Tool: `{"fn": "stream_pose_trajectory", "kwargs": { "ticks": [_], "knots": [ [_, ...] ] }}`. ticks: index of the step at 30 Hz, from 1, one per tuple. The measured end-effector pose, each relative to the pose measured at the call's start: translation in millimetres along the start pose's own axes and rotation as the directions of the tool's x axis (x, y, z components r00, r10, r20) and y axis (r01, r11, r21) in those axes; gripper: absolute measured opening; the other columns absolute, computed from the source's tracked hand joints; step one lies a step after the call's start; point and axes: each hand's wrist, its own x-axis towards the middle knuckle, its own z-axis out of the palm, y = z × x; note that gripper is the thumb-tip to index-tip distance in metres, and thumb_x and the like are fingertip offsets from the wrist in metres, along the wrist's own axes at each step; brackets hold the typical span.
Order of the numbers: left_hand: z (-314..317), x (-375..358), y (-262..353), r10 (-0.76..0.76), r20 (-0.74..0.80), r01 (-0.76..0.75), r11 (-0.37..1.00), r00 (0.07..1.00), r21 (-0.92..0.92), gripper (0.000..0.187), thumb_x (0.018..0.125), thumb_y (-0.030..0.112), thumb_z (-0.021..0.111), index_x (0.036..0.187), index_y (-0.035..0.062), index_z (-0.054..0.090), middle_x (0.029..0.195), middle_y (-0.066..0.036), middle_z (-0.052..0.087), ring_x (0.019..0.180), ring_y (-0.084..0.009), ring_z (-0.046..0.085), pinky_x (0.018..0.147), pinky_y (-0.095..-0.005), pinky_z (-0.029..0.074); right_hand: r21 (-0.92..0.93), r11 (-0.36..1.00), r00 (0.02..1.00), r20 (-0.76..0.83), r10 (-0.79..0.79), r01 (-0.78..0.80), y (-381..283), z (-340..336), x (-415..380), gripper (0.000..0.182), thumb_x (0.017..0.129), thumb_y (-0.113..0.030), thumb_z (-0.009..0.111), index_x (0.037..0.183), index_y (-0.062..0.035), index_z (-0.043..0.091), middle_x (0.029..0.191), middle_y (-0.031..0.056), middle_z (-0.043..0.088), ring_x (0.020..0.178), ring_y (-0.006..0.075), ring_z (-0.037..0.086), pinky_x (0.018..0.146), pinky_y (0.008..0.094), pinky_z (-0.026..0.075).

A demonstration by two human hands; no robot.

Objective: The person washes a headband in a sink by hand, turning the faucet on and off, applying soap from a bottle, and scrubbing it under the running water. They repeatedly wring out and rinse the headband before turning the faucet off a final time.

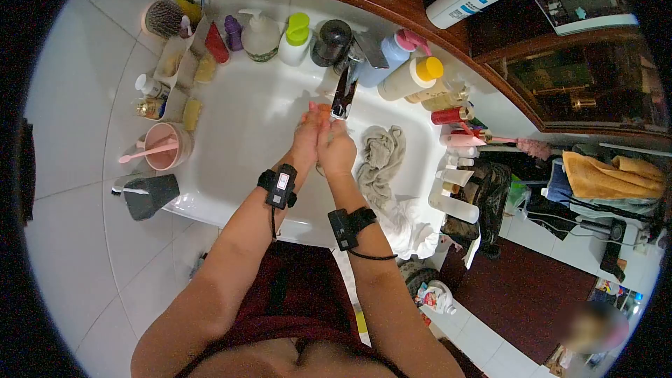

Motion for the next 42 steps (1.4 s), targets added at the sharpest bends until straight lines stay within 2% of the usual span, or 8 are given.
{"fn": "stream_pose_trajectory", "kwargs": {
  "ticks": [6, 12, 18, 23, 25, 31, 38, 42],
  "knots": [
    [0, 4, 7, 0.022, -0.076, -0.003, 0.973, 0.997, 0.232, 0.045, 0.093, 0.049, 0.038, 0.107, 0.0082, 0.051, 0.093, -0.004, 0.059, 0.084, -0.0161, 0.055, 0.078, -0.0315, 0.046, 0.216, 0.927, 0.886, 0.419, 0.196, -0.307, 26, -8, 18, 0.039, 0.088, -0.037, 0.052, 0.106, -0.0029, 0.056, 0.094, 0.0209, 0.062, 0.086, 0.0282, 0.061, 0.077, 0.0341, 0.047],
    [15, -13, 22, -0.14, 0.063, 0.121, 0.965, 0.988, 0.234, 0.065, 0.09, 0.062, 0.025, 0.125, 0.0097, 0.041, 0.12, -0.007, 0.048, 0.111, -0.0181, 0.045, 0.094, -0.0343, 0.037, 0.63, 0.651, 0.727, 0.665, -0.17, -0.424, 31, -41, 33, 0.068, 0.08, -0.007, 0.065, 0.137, -0.0084, 0.028, 0.127, 0.0076, 0.044, 0.113, 0.0145, 0.045, 0.096, 0.0287, 0.037],
    [-5, -7, 26, -0.087, -0.082, 0.117, 0.84, 0.993, 0.529, 0.085, 0.081, 0.074, 0.027, 0.137, 0.0094, 0.029, 0.137, -0.012, 0.034, 0.128, -0.0245, 0.03, 0.103, -0.0413, 0.027, 0.585, 0.696, 0.823, 0.568, 0.016, -0.417, 35, -25, 26, 0.058, 0.077, 0.01, 0.056, 0.13, -0.0057, 0.04, 0.122, 0.0055, 0.048, 0.112, 0.0118, 0.044, 0.094, 0.0282, 0.039],
    [-16, 6, 35, -0.33, -0.086, 0.316, 0.938, 0.94, -0.145, 0.087, 0.077, 0.07, 0.045, 0.13, 0.0023, 0.034, 0.111, -0.014, 0.053, 0.1, -0.0303, 0.056, 0.089, -0.0431, 0.045, 0.574, 0.816, 0.912, 0.369, -0.182, -0.069, 5, -42, -7, 0.047, 0.075, 0.01, 0.057, 0.119, -0.0075, 0.052, 0.113, 0.0075, 0.054, 0.102, 0.019, 0.052, 0.091, 0.0272, 0.04],
    [-8, -11, 36, -0.303, -0.02, 0.298, 0.947, 0.953, -0.118, 0.078, 0.078, 0.066, 0.049, 0.124, 0.0037, 0.038, 0.098, -0.011, 0.054, 0.09, -0.0265, 0.057, 0.085, -0.0381, 0.047, 0.48, 0.859, 0.908, 0.255, -0.333, 0.18, -6, -34, -18, 0.035, 0.077, -0.001, 0.063, 0.111, -0.0057, 0.056, 0.112, 0.0081, 0.054, 0.099, 0.0207, 0.054, 0.083, 0.0298, 0.043],
    [-9, 7, 4, -0.045, -0.041, 0.051, 0.988, 0.998, 0.149, 0.045, 0.082, 0.052, 0.059, 0.087, 0.0091, 0.05, 0.075, -0.002, 0.05, 0.069, -0.0122, 0.049, 0.066, -0.025, 0.042, 0.171, 0.977, 0.984, 0.097, -0.147, 0.129, -20, -18, -9, 0.021, 0.079, -0.025, 0.065, 0.09, -0.0072, 0.063, 0.089, 0.016, 0.06, 0.08, 0.0327, 0.059, 0.069, 0.037, 0.047],
    [11, 6, -2, -0.02, -0.149, 0.061, 0.959, 0.989, 0.276, 0.046, 0.086, 0.057, 0.046, 0.089, 0.0115, 0.049, 0.079, -0.002, 0.052, 0.074, -0.0125, 0.05, 0.073, -0.0281, 0.043, 0.014, 0.992, 0.985, 0.118, 0.124, -0.126, 2, -6, 9, 0.032, 0.088, -0.031, 0.048, 0.085, -0.0032, 0.063, 0.075, 0.0256, 0.06, 0.075, 0.0374, 0.06, 0.062, 0.0413, 0.048],
    [22, -12, 16, -0.07, -0.22, 0.159, 0.894, 0.973, 0.418, 0.058, 0.086, 0.064, 0.035, 0.102, 0.0102, 0.05, 0.095, -0.006, 0.057, 0.085, -0.0158, 0.053, 0.084, -0.0311, 0.042, 0.268, 0.916, 0.947, 0.197, 0.253, -0.3, 36, 9, 18, 0.026, 0.088, -0.026, 0.049, 0.089, -0.0032, 0.06, 0.075, 0.0141, 0.063, 0.074, 0.0275, 0.061, 0.064, 0.0344, 0.046]
  ]
}}
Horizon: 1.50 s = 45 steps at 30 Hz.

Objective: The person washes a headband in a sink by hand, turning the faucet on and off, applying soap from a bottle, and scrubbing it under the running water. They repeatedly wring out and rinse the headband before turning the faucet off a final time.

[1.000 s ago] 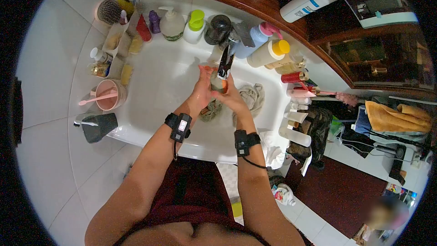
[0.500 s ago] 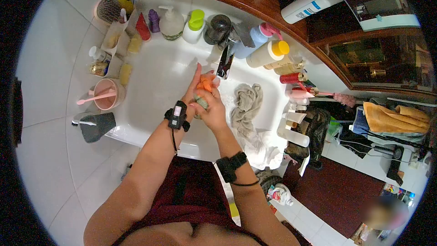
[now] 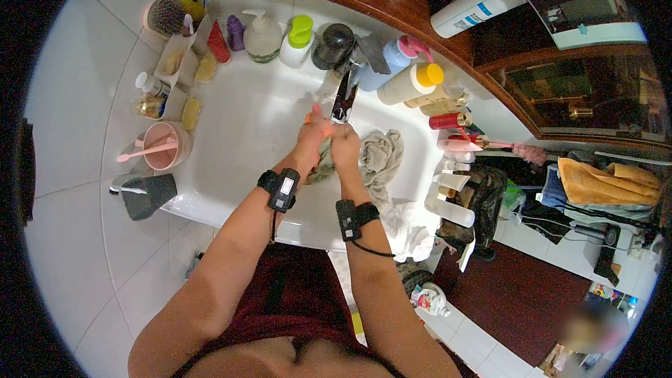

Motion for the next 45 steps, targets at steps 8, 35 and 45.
{"fn": "stream_pose_trajectory", "kwargs": {
  "ticks": [8, 35, 45],
  "knots": [
    [-35, 27, 16, -0.065, 0.321, 0.107, 0.988, 0.945, -0.114, 0.082, 0.083, 0.072, 0.023, 0.118, 0.0026, 0.05, 0.112, -0.008, 0.054, 0.097, -0.0181, 0.052, 0.088, -0.0296, 0.04, 0.6, 0.771, 0.924, 0.38, -0.041, -0.213, -22, -35, 6, 0.034, 0.086, -0.015, 0.057, 0.116, -0.0044, 0.044, 0.101, 0.0035, 0.055, 0.087, 0.0079, 0.048, 0.07, 0.0215, 0.041],
    [-68, 29, 37, 0.312, 0.261, -0.403, 0.782, 0.913, 0.475, 0.042, 0.084, 0.024, 0.063, 0.113, -0.0019, 0.048, 0.099, -0.007, 0.057, 0.09, -0.0144, 0.053, 0.078, -0.0264, 0.044, 0.387, 0.91, 0.934, 0.356, 0.0, -0.148, 4, -36, 23, 0.02, 0.087, -0.013, 0.057, 0.104, -0.0019, 0.061, 0.094, 0.0007, 0.062, 0.077, 0.0076, 0.056, 0.069, 0.0219, 0.046],
    [-60, 10, 25, 0.237, 0.634, -0.489, 0.833, 0.736, 0.257, 0.031, 0.087, 0.02, 0.059, 0.112, 0.0031, 0.053, 0.105, -0.004, 0.059, 0.095, -0.0128, 0.055, 0.083, -0.0284, 0.044, 0.297, 0.801, 0.819, 0.443, 0.366, -0.519, -34, -45, 9, 0.031, 0.084, -0.014, 0.062, 0.113, -0.0061, 0.053, 0.094, 0.003, 0.058, 0.078, 0.014, 0.057, 0.066, 0.0269, 0.047]
  ]
}}
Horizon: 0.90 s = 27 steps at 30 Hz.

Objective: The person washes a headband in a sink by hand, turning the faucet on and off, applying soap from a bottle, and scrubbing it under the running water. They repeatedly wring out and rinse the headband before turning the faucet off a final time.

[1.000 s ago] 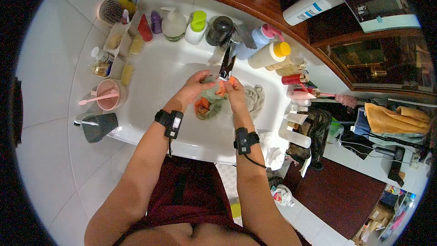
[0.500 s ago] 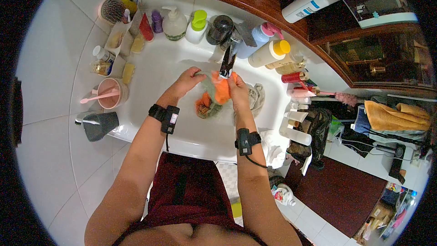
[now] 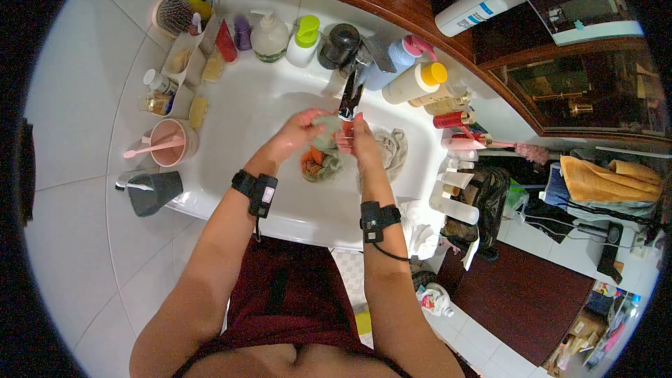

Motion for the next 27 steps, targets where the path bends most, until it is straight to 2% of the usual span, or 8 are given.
{"fn": "stream_pose_trajectory", "kwargs": {
  "ticks": [2, 6, 9, 11, 15, 19, 20, 27],
  "knots": [
    [13, -6, -8, 0.154, 0.151, -0.181, 0.966, 0.976, 0.184, 0.029, 0.087, 0.02, 0.059, 0.11, 0.0035, 0.054, 0.106, -0.003, 0.06, 0.096, -0.0136, 0.056, 0.084, -0.0287, 0.045, 0.462, 0.867, 0.961, 0.27, 0.065, -0.188, -7, 7, -12, 0.031, 0.085, -0.014, 0.061, 0.113, -0.0067, 0.05, 0.098, 0.0038, 0.057, 0.081, 0.0153, 0.057, 0.069, 0.029, 0.049],
    [25, -19, -16, -0.384, -0.033, 0.332, 0.836, 0.923, -0.436, 0.034, 0.089, 0.032, 0.053, 0.111, 0.0055, 0.056, 0.105, -0.006, 0.06, 0.096, -0.0191, 0.057, 0.085, -0.0299, 0.046, 0.247, 0.951, 0.981, 0.018, -0.195, 0.185, 39, 9, 28, 0.028, 0.089, -0.016, 0.056, 0.113, -0.0046, 0.048, 0.1, 0.0061, 0.057, 0.084, 0.0161, 0.058, 0.073, 0.0281, 0.049],
    [29, -10, -25, -0.735, -0.348, 0.371, 0.621, 0.582, -0.691, 0.045, 0.088, 0.046, 0.049, 0.105, 0.0051, 0.057, 0.096, -0.006, 0.061, 0.091, -0.0207, 0.058, 0.082, -0.0294, 0.047, 0.376, 0.898, 0.969, -0.001, -0.246, 0.229, 39, 18, 13, 0.026, 0.089, -0.009, 0.054, 0.114, -0.005, 0.048, 0.104, 0.007, 0.058, 0.091, 0.0157, 0.057, 0.077, 0.0272, 0.049],
    [23, -2, -32, -0.693, -0.145, 0.271, 0.455, 0.706, -0.848, 0.051, 0.087, 0.052, 0.048, 0.104, 0.005, 0.057, 0.091, -0.005, 0.061, 0.085, -0.0197, 0.057, 0.078, -0.0288, 0.048, 0.543, 0.832, 0.975, 0.099, -0.201, 0.116, 22, 32, -16, 0.027, 0.088, -0.005, 0.054, 0.115, -0.0054, 0.048, 0.105, 0.0069, 0.058, 0.096, 0.0157, 0.056, 0.079, 0.0273, 0.048],
    [1, 19, -78, -0.308, 0.156, 0.29, 0.461, 0.939, -0.839, 0.056, 0.086, 0.057, 0.046, 0.104, 0.0051, 0.055, 0.09, -0.005, 0.059, 0.08, -0.0171, 0.055, 0.074, -0.03, 0.047, 0.198, 0.895, 0.913, -0.009, -0.407, 0.401, 28, 64, -37, 0.024, 0.086, -0.015, 0.059, 0.106, -0.0038, 0.054, 0.102, 0.0092, 0.06, 0.094, 0.0185, 0.058, 0.077, 0.0303, 0.048],
    [37, 20, -55, -0.34, -0.177, 0.02, 0.503, 0.924, -0.864, 0.036, 0.092, 0.041, 0.047, 0.092, 0.0062, 0.055, 0.083, -0.004, 0.057, 0.073, -0.0169, 0.055, 0.068, -0.029, 0.048, -0.569, 0.604, 0.643, -0.164, -0.748, 0.558, 36, 71, -16, 0.032, 0.08, -0.033, 0.064, 0.094, -0.0042, 0.061, 0.081, 0.014, 0.064, 0.073, 0.0312, 0.062, 0.066, 0.0376, 0.049],
    [24, 21, -98, 0.005, -0.053, -0.05, 0.44, 0.999, -0.897, 0.032, 0.095, 0.035, 0.042, 0.099, 0.0056, 0.055, 0.089, -0.004, 0.058, 0.082, -0.0177, 0.055, 0.082, -0.0294, 0.044, -0.601, 0.606, 0.642, -0.193, -0.742, 0.521, 34, 70, -12, 0.032, 0.08, -0.034, 0.063, 0.095, -0.005, 0.061, 0.078, 0.014, 0.064, 0.07, 0.033, 0.061, 0.064, 0.0386, 0.048],
    [43, 18, -56, -0.465, -0.305, 0.035, 0.591, 0.831, -0.806, 0.043, 0.096, 0.042, 0.033, 0.105, 0.0045, 0.053, 0.098, -0.008, 0.059, 0.089, -0.0186, 0.057, 0.081, -0.0322, 0.047, -0.586, 0.753, 0.805, -0.268, -0.529, 0.3, 26, 44, 30, 0.037, 0.079, -0.041, 0.061, 0.088, -0.0051, 0.062, 0.071, 0.0159, 0.062, 0.068, 0.037, 0.06, 0.059, 0.0417, 0.047]
  ]
}}
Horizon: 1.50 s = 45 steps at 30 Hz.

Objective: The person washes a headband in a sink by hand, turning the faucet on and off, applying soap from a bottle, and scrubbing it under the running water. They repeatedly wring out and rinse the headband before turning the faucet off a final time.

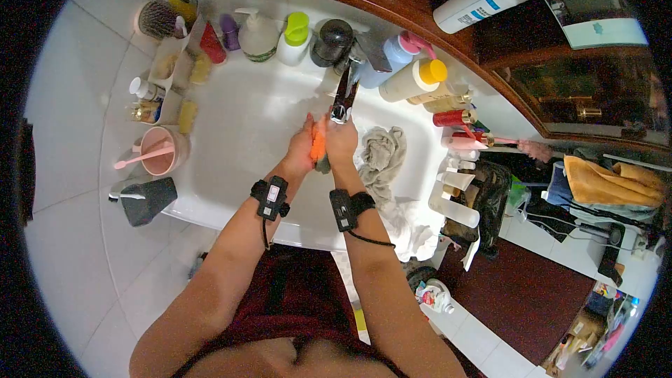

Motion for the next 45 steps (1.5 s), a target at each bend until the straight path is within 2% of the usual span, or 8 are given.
{"fn": "stream_pose_trajectory", "kwargs": {
  "ticks": [14, 18, 21, 29, 33, 39, 42, 45],
  "knots": [
    [-33, 30, 6, -0.097, 0.219, 0.125, 0.985, 0.971, -0.118, 0.048, 0.095, 0.05, 0.026, 0.113, 0.0113, 0.047, 0.114, -0.009, 0.057, 0.1, -0.0246, 0.057, 0.089, -0.0384, 0.044, 0.117, 0.877, 0.88, -0.155, -0.448, 0.467, -10, -3, -37, 0.023, 0.073, -0.012, 0.068, 0.09, -0.0014, 0.059, 0.081, 0.0124, 0.058, 0.076, 0.0305, 0.058, 0.068, 0.0353, 0.047],
    [-63, 79, -35, 0.429, 0.417, -0.548, 0.247, 0.801, 0.799, 0.043, 0.097, 0.04, 0.031, 0.122, 0.0079, 0.044, 0.114, -0.01, 0.056, 0.103, -0.0237, 0.055, 0.09, -0.0352, 0.043, -0.025, 0.944, 0.944, -0.01, -0.33, 0.33, -31, -9, -59, 0.024, 0.075, -0.025, 0.067, 0.085, -0.0038, 0.06, 0.086, 0.0149, 0.058, 0.078, 0.0321, 0.058, 0.067, 0.0354, 0.047],
    [-4, 19, -13, 0.231, 0.192, -0.244, 0.968, 0.954, 0.05, 0.041, 0.095, 0.042, 0.038, 0.114, 0.0083, 0.049, 0.1, -0.006, 0.057, 0.092, -0.0194, 0.055, 0.083, -0.0319, 0.045, -0.07, 0.998, 0.999, 0.031, 0.011, -0.009, -12, 0, -19, 0.031, 0.077, -0.034, 0.066, 0.084, -0.0047, 0.059, 0.09, 0.0174, 0.057, 0.083, 0.0324, 0.058, 0.067, 0.0362, 0.046],
    [-42, 48, -8, 0.026, 0.121, -0.027, 1.0, 0.992, 0.002, 0.029, 0.097, 0.034, 0.038, 0.096, 0.0088, 0.053, 0.095, -0.007, 0.057, 0.09, -0.0215, 0.058, 0.074, -0.0361, 0.051, -0.05, 0.909, 0.86, -0.306, -0.409, 0.414, -16, 12, -35, 0.037, 0.082, -0.038, 0.06, 0.08, -0.0015, 0.06, 0.069, 0.0186, 0.06, 0.067, 0.0337, 0.059, 0.061, 0.0387, 0.045],
    [5, 10, 1, 0.075, -0.017, -0.077, 0.98, 0.997, -0.182, 0.035, 0.096, 0.041, 0.035, 0.096, 0.0093, 0.052, 0.093, -0.007, 0.056, 0.09, -0.0215, 0.058, 0.079, -0.0373, 0.05, -0.125, 0.938, 0.869, 0.352, 0.347, -0.324, -21, -9, 0, 0.031, 0.087, -0.032, 0.053, 0.097, -0.0026, 0.059, 0.098, 0.0194, 0.059, 0.093, 0.0255, 0.057, 0.076, 0.0339, 0.045],
    [19, -1, 18, 0.219, 0.081, -0.205, 0.966, 0.972, -0.154, 0.04, 0.096, 0.043, 0.031, 0.108, 0.0104, 0.051, 0.099, -0.004, 0.058, 0.094, -0.0186, 0.056, 0.084, -0.0319, 0.046, 0.914, 0.307, 0.964, 0.255, 0.079, -0.267, -21, 2, -37, 0.027, 0.089, -0.026, 0.054, 0.097, -0.0009, 0.06, 0.112, 0.0102, 0.056, 0.101, 0.0191, 0.054, 0.088, 0.0284, 0.041],
    [-5, 11, -2, 0.215, 0.32, -0.207, 0.977, 0.923, -0.059, 0.035, 0.096, 0.04, 0.034, 0.11, 0.0113, 0.049, 0.103, -0.003, 0.056, 0.096, -0.0167, 0.055, 0.084, -0.0317, 0.046, 0.404, 0.816, 0.896, -0.017, -0.445, 0.413, -14, 8, -30, 0.024, 0.087, -0.019, 0.059, 0.098, 0.0019, 0.06, 0.111, 0.0097, 0.056, 0.099, 0.0186, 0.055, 0.086, 0.0273, 0.042],
    [10, -1, -23, 0.109, 0.165, -0.086, 0.986, 0.98, -0.141, 0.03, 0.094, 0.036, 0.042, 0.108, 0.011, 0.052, 0.095, -0.003, 0.058, 0.09, -0.017, 0.056, 0.082, -0.0316, 0.047, 0.589, 0.808, 0.982, 0.16, -0.099, -0.014, -4, 10, -7, 0.017, 0.082, -0.015, 0.063, 0.095, -0.0052, 0.06, 0.101, 0.0084, 0.061, 0.109, 0.0207, 0.05, 0.093, 0.0353, 0.038]
  ]
}}
